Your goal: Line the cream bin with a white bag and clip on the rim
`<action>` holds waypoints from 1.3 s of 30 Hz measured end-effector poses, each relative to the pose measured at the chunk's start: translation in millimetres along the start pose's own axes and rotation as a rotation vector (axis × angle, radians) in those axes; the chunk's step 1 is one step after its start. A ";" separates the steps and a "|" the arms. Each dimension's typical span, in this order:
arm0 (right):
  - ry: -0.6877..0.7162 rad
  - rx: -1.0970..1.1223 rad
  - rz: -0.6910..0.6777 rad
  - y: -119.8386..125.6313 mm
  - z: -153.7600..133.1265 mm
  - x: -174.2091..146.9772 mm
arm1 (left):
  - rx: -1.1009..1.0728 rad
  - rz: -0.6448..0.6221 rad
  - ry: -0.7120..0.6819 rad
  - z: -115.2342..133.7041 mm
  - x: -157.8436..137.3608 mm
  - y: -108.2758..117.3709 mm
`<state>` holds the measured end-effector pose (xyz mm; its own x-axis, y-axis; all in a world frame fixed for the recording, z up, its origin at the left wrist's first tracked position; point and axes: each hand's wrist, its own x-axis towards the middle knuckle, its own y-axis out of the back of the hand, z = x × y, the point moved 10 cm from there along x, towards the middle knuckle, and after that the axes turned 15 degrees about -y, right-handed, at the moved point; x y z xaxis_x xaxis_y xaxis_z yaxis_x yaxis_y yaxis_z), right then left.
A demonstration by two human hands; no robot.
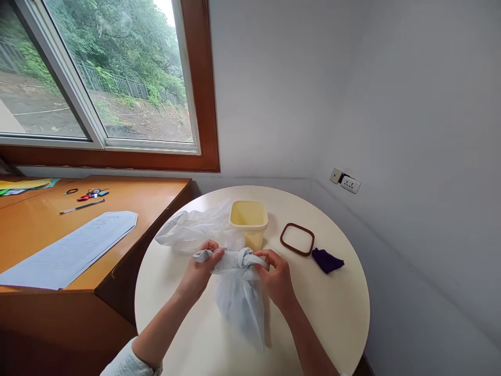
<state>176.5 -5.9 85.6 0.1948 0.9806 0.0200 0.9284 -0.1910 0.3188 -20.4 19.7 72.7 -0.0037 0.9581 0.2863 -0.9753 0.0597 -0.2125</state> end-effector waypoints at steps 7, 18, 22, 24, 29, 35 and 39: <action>-0.066 0.163 0.043 27.4 28.7 -0.2 | -0.203 0.120 0.034 6.1 -9.6 9.1; -0.249 0.730 -0.048 56.2 46.9 -0.6 | -0.199 0.090 -0.106 49.5 3.6 12.1; -0.199 0.736 -0.116 67.1 39.2 -1.2 | -0.118 -0.025 -0.098 68.0 15.8 3.6; -0.135 0.674 -0.174 69.6 26.8 -3.7 | -0.088 -0.100 -0.107 80.2 21.4 -6.1; 0.052 0.204 -0.111 77.7 -7.0 -9.4 | -0.061 -0.334 -0.144 114.9 28.1 -45.5; 0.187 -0.169 0.140 92.6 -32.8 -11.4 | 0.029 -0.518 -0.292 164.6 31.4 -79.2; 0.171 -0.152 0.196 103.3 -39.7 -12.2 | 0.130 -0.446 -0.360 188.9 41.5 -82.1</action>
<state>257.5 -35.9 155.9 0.2977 0.9211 0.2510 0.8175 -0.3817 0.4313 17.8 1.7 278.5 0.3604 0.6916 0.6260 -0.9189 0.3786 0.1108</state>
